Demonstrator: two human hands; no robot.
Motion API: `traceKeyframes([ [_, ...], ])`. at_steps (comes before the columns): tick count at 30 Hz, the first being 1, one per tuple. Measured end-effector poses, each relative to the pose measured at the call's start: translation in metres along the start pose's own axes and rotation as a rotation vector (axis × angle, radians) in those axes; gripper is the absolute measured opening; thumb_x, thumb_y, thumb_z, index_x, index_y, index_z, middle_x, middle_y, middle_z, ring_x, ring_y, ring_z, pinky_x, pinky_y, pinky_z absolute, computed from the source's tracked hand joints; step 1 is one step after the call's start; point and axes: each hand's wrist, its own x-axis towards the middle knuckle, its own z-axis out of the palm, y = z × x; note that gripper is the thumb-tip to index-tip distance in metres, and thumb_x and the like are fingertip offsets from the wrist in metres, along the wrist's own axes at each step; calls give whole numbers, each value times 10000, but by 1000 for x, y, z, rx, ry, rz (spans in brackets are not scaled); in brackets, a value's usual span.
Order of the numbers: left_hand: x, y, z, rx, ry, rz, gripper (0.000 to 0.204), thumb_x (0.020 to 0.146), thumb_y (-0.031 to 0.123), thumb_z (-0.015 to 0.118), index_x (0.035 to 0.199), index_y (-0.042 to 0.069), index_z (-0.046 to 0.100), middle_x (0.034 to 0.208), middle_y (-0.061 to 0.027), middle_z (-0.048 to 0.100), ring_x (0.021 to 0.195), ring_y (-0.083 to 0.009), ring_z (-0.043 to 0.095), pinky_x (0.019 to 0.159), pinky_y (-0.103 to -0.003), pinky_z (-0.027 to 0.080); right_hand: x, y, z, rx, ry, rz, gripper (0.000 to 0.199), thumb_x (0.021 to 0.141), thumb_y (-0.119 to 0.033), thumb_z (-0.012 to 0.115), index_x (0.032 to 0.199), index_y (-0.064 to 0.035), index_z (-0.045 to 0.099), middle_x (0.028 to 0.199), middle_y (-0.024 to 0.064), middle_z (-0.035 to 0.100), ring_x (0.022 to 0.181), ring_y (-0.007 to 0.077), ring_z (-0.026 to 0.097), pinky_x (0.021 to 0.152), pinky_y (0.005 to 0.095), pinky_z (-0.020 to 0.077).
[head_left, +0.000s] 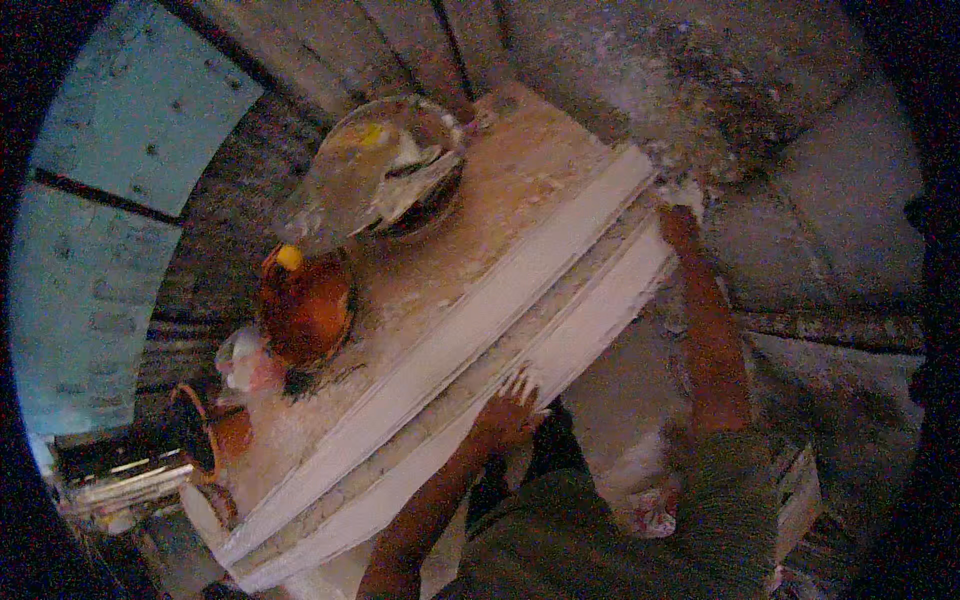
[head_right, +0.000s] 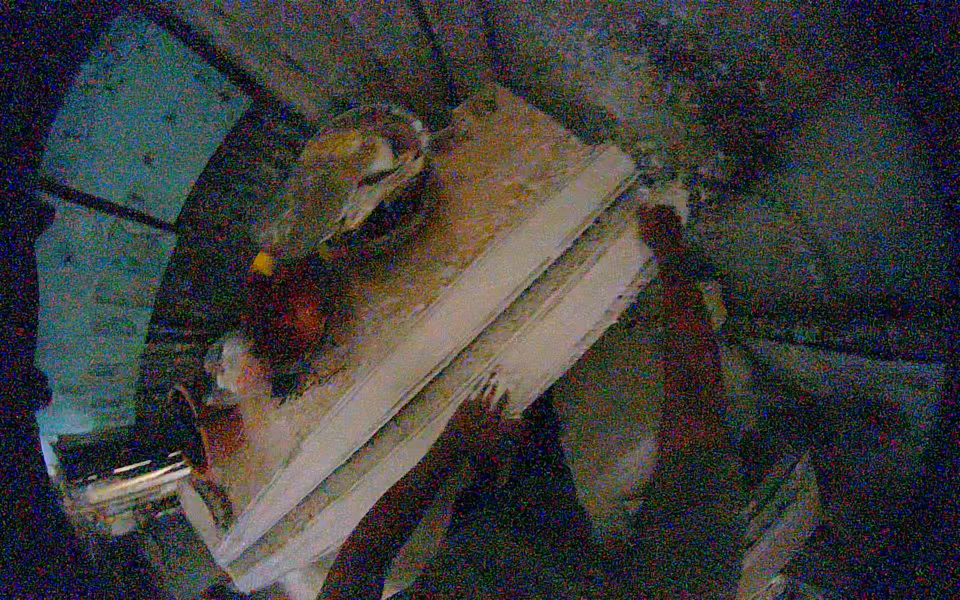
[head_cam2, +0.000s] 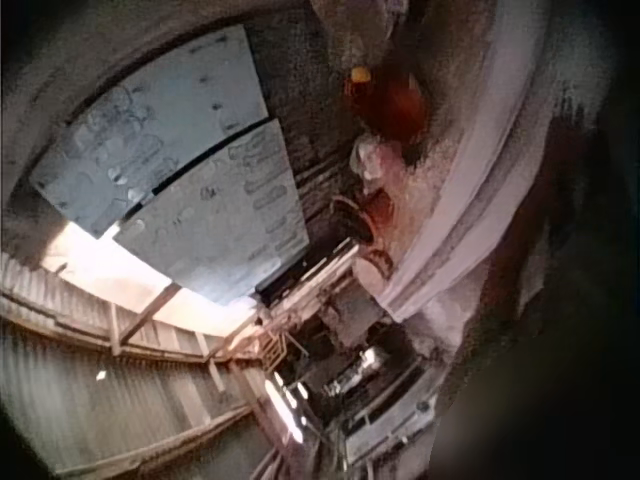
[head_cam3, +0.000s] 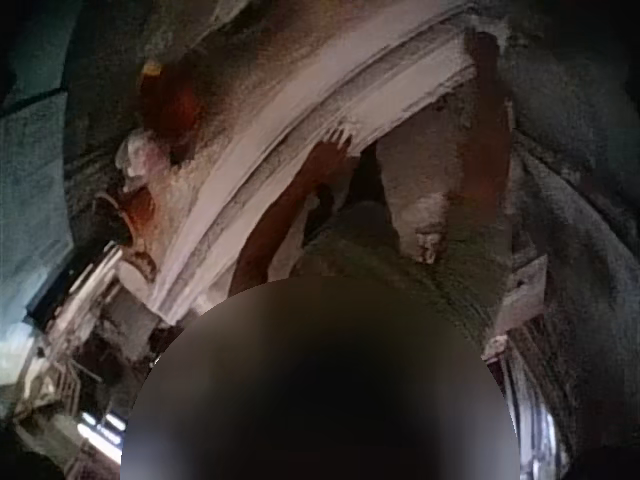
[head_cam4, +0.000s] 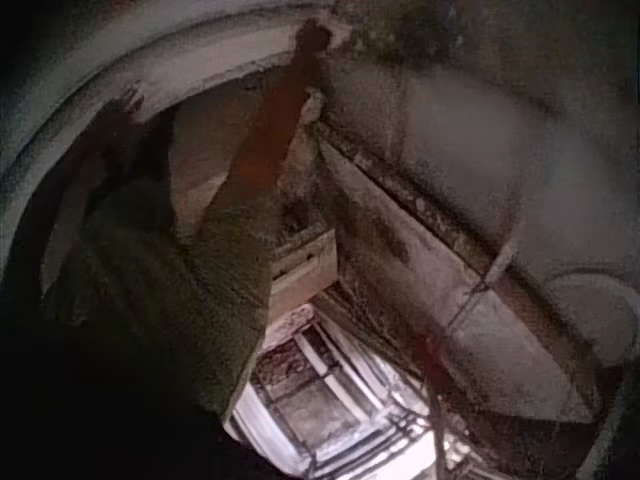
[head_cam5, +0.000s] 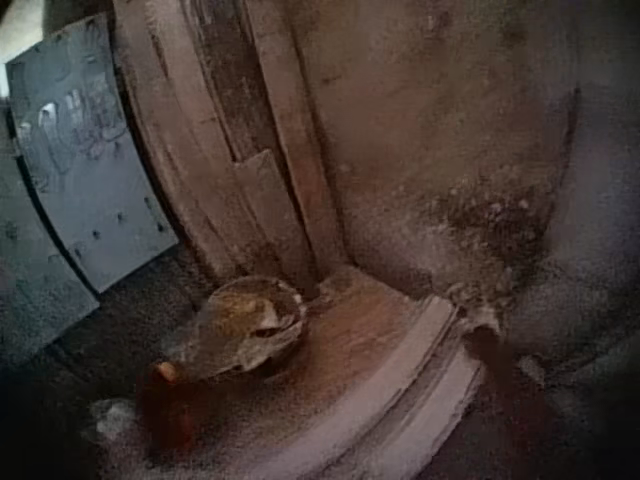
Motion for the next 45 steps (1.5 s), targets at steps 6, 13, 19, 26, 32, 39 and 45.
traceKeyframes([
  [6,-59,19,1,-317,-186,-22,683,1029,560,414,1402,-3,519,1525,-256,420,1465,-399,335,1190,-497,318,-109,-93,-105,214,-126,127,401,964,-376,555,1059,-18,710,1034,231,681,975,421,659,846,514,537],
  [13,-207,-7,16,-287,-232,-26,672,1031,557,410,1410,13,516,1500,-253,455,1467,-405,329,1201,-495,300,-265,-285,-245,200,-72,38,470,988,-380,500,1118,36,675,1134,266,655,1077,447,624,946,546,504],
  [19,-375,-26,13,-348,-229,-73,677,1016,565,442,1412,21,517,1509,-258,440,1476,-392,318,1196,-490,307,-430,-456,-325,398,-216,54,589,955,-459,521,1120,90,658,1188,335,619,1075,479,616,1007,562,469],
  [26,-513,-45,12,-216,-162,-13,587,1018,509,480,1274,1,624,1425,-267,528,1408,-419,416,1150,-493,376,-554,-581,-428,575,-724,-332,738,951,-550,534,1257,118,601,1188,355,621,1103,478,614,982,586,472],
  [32,-570,-64,35,78,218,98,560,1034,498,433,1325,58,618,1455,-260,496,1440,-452,348,1182,-513,319,-606,-629,-492,740,-686,-636,707,959,-551,525,1216,101,619,1093,332,627,1005,471,643,884,585,519],
  [39,-573,-47,-13,-291,-416,-233,526,1042,516,374,1415,212,586,1544,-206,416,1500,-438,234,1225,-532,221,-592,-654,-505,779,-587,-380,593,927,-477,570,1050,90,693,1029,279,632,1005,432,640,903,569,511],
  [45,-535,-55,-13,-178,-221,-64,561,1033,560,369,1430,221,575,1548,-184,422,1525,-403,183,1238,-528,184,-543,-637,-473,682,-375,-56,574,923,-493,560,1015,53,712,1097,299,654,1044,441,643,943,558,500],
])
